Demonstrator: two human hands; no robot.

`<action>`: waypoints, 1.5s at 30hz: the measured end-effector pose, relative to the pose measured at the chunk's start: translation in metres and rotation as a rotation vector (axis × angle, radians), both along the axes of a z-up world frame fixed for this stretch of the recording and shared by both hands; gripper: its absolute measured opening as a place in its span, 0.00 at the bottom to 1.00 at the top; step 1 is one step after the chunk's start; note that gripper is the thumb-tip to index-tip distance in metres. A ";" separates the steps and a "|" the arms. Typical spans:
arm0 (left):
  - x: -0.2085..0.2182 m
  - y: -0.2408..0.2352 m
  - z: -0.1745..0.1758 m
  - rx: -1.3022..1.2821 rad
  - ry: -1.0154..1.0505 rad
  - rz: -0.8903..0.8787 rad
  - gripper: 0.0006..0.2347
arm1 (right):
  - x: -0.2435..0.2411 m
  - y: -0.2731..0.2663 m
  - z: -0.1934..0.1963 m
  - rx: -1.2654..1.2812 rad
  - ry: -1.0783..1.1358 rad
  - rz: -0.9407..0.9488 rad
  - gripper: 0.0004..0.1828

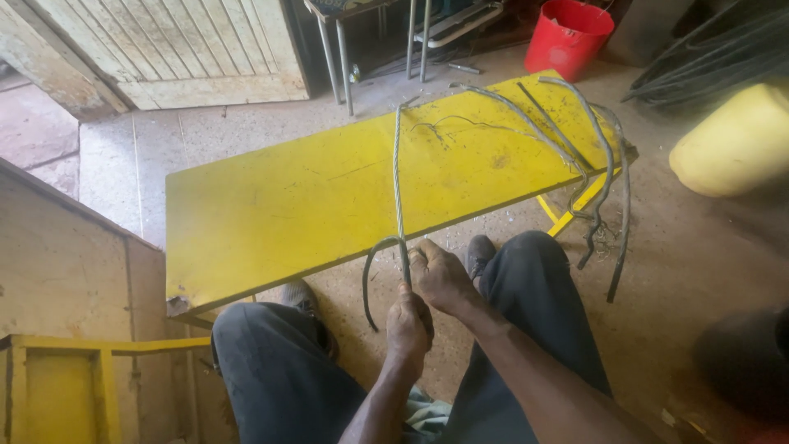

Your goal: Stripping insulation and cutting thick wire into segments using a hand tool on a yellow metal table.

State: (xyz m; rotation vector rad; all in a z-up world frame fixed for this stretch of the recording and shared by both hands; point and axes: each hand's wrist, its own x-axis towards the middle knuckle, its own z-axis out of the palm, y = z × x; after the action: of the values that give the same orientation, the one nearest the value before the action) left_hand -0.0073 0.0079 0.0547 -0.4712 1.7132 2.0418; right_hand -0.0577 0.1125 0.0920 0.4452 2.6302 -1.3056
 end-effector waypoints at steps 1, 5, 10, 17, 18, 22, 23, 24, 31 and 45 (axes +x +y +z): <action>0.000 0.000 -0.002 0.023 -0.012 0.003 0.27 | -0.001 0.000 0.000 -0.009 -0.018 0.000 0.17; 0.003 0.000 0.006 -0.007 -0.013 -0.012 0.27 | 0.002 0.001 0.001 0.002 -0.055 0.007 0.17; 0.002 -0.001 -0.009 0.064 0.013 -0.010 0.27 | 0.014 -0.004 0.013 -0.043 -0.086 0.009 0.17; 0.005 0.000 0.034 0.022 -0.069 -0.003 0.28 | 0.020 -0.008 0.013 -0.046 -0.117 -0.003 0.18; 0.006 0.001 0.031 0.024 -0.067 -0.005 0.28 | 0.021 -0.007 0.011 -0.045 -0.115 -0.005 0.18; 0.005 0.003 0.031 0.043 -0.074 0.006 0.29 | 0.019 -0.008 0.006 -0.041 -0.104 -0.023 0.17; 0.006 0.003 0.034 0.010 -0.092 0.012 0.30 | 0.021 -0.009 0.004 -0.047 -0.102 -0.027 0.18; 0.007 0.003 0.036 0.011 -0.092 0.013 0.30 | 0.021 -0.009 0.003 -0.046 -0.102 -0.026 0.18; 0.008 0.002 0.052 -0.025 -0.086 -0.004 0.28 | 0.025 -0.016 0.009 0.001 -0.089 -0.042 0.19; 0.003 0.005 0.026 0.108 -0.088 0.043 0.29 | 0.026 -0.015 0.003 0.039 -0.129 0.022 0.22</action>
State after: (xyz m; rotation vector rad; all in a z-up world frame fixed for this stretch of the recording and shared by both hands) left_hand -0.0039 0.0125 0.0809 -0.5581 1.5458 2.0993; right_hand -0.0315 0.0974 0.0953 0.4877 2.5508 -1.1797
